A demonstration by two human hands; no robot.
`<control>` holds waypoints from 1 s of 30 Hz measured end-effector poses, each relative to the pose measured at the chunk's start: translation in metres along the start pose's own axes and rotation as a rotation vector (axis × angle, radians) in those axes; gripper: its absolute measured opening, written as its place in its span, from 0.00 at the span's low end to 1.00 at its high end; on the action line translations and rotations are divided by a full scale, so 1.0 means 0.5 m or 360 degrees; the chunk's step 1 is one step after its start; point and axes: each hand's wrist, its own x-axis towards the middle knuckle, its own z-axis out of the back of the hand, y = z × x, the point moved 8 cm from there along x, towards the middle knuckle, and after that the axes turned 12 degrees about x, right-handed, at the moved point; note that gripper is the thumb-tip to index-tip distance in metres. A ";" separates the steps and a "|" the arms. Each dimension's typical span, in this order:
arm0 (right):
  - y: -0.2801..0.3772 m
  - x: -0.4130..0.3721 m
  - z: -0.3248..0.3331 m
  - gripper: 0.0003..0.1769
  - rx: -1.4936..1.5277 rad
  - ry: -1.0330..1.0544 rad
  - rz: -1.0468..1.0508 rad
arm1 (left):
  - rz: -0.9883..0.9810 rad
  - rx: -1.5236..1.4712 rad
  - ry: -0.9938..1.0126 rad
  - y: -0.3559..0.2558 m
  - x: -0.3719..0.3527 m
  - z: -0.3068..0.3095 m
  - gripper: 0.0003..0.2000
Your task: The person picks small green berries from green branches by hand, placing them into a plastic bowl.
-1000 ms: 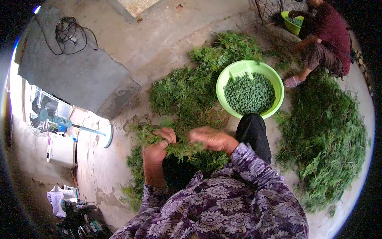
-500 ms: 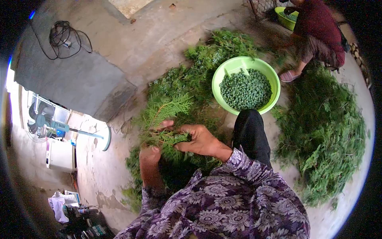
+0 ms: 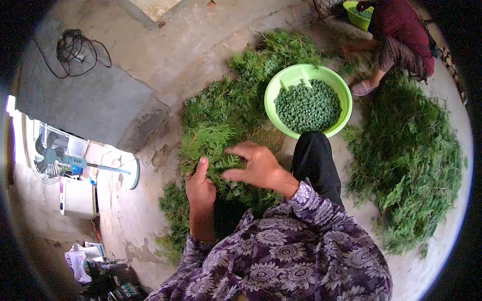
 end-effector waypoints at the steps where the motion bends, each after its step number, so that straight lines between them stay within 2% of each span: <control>1: 0.002 0.001 0.019 0.23 0.0051 -0.0089 0.0057 | 0.0001 -0.0002 -0.0046 -0.002 -0.001 0.005 0.16; 5: -0.003 0.009 0.074 0.09 0.0256 -0.0352 -0.0166 | -0.0183 0.0037 -0.0098 -0.016 0.000 0.004 0.14; 8: 0.012 0.016 0.045 0.05 0.0454 -0.0297 -0.0132 | -0.0328 0.0052 -0.0046 -0.039 -0.013 -0.016 0.11; 10: 0.004 0.014 0.015 0.04 0.0393 -0.0234 -0.0073 | -0.0501 0.0376 -0.0144 -0.065 -0.025 -0.021 0.09; 13: -0.007 0.000 -0.016 0.07 0.0359 -0.0163 -0.0094 | -0.0428 0.0247 -0.0149 -0.041 -0.017 -0.007 0.09; 15: -0.024 -0.010 -0.035 0.06 0.0372 -0.0040 -0.0288 | -0.0357 0.0195 -0.0192 -0.034 -0.018 0.003 0.09; 16: -0.028 -0.011 -0.034 0.09 0.0341 -0.0085 -0.0277 | -0.0286 0.0139 -0.0226 -0.028 -0.019 0.008 0.08; 19: -0.019 -0.009 -0.028 0.12 0.0273 -0.0128 -0.0419 | -0.0449 0.0168 -0.0193 -0.054 -0.030 -0.012 0.09; 23: -0.017 -0.008 -0.026 0.14 0.0221 -0.0096 -0.0401 | -0.0360 0.0070 -0.0159 -0.034 -0.022 -0.006 0.09; 26: -0.033 -0.013 -0.033 0.14 0.0263 -0.0047 -0.0502 | -0.0251 0.0191 -0.0173 -0.036 -0.025 -0.003 0.09; 28: -0.028 -0.010 -0.033 0.12 0.0363 -0.0089 -0.0292 | -0.0407 0.0335 -0.0090 -0.056 -0.029 -0.010 0.09; 29: -0.034 -0.010 -0.034 0.12 0.0365 -0.0086 -0.0292 | -0.0408 0.0336 -0.0093 -0.058 -0.030 -0.010 0.09; 30: -0.050 -0.012 -0.043 0.11 0.0567 -0.0033 -0.0410 | -0.0356 0.0214 -0.0055 -0.055 -0.029 -0.012 0.09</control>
